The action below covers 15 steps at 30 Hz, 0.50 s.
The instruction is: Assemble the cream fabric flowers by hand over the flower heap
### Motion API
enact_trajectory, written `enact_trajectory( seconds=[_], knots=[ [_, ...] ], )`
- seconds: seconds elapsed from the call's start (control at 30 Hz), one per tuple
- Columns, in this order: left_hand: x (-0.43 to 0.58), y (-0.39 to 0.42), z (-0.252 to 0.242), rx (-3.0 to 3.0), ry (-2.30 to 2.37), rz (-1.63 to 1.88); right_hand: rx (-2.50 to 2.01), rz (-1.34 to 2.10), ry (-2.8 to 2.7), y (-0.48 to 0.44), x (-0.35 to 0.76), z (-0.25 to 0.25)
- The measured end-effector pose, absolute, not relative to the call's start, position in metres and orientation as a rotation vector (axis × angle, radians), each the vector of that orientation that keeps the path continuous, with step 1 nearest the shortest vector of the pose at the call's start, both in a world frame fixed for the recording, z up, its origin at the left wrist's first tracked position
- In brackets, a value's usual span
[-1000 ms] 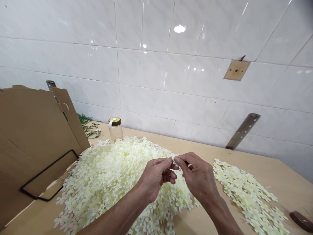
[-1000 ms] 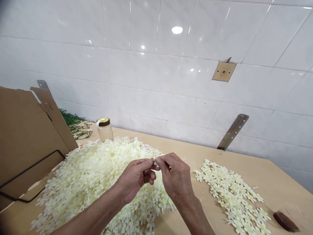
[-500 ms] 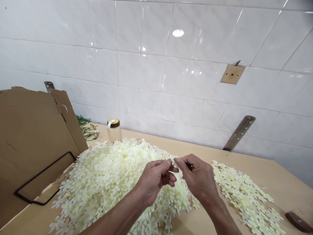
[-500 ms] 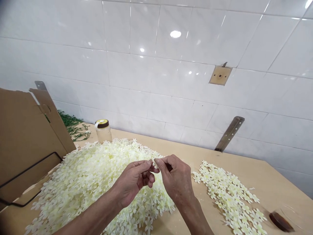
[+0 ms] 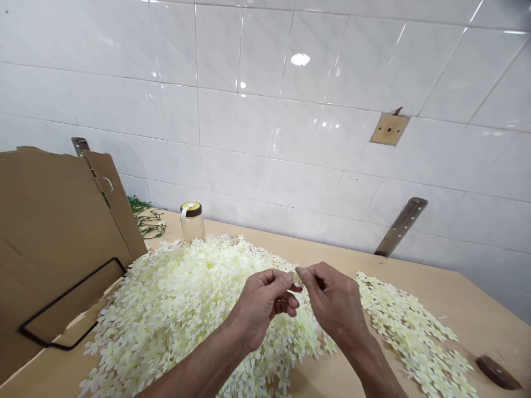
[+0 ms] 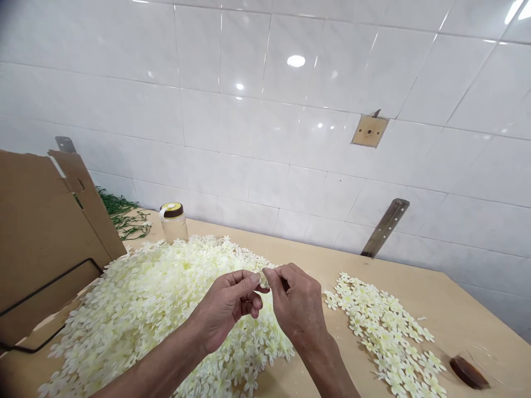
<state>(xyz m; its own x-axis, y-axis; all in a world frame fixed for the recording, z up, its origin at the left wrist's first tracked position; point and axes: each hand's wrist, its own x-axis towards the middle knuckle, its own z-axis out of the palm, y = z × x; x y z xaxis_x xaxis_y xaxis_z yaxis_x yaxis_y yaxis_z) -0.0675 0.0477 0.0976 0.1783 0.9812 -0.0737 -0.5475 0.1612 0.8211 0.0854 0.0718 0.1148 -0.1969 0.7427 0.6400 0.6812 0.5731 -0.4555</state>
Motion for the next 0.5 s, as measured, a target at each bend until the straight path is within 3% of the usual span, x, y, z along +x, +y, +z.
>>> enact_trajectory(
  seconds=[0.17,0.5],
  knots=[
    [-0.067,0.046,0.103,0.754,0.732,1.244,-1.241,0.176,-1.867,0.071,0.087,0.117],
    [-0.068,0.051,0.099,0.782,0.839,1.251,-1.237,0.882,-1.734,0.081,0.095,0.116]
  ],
)
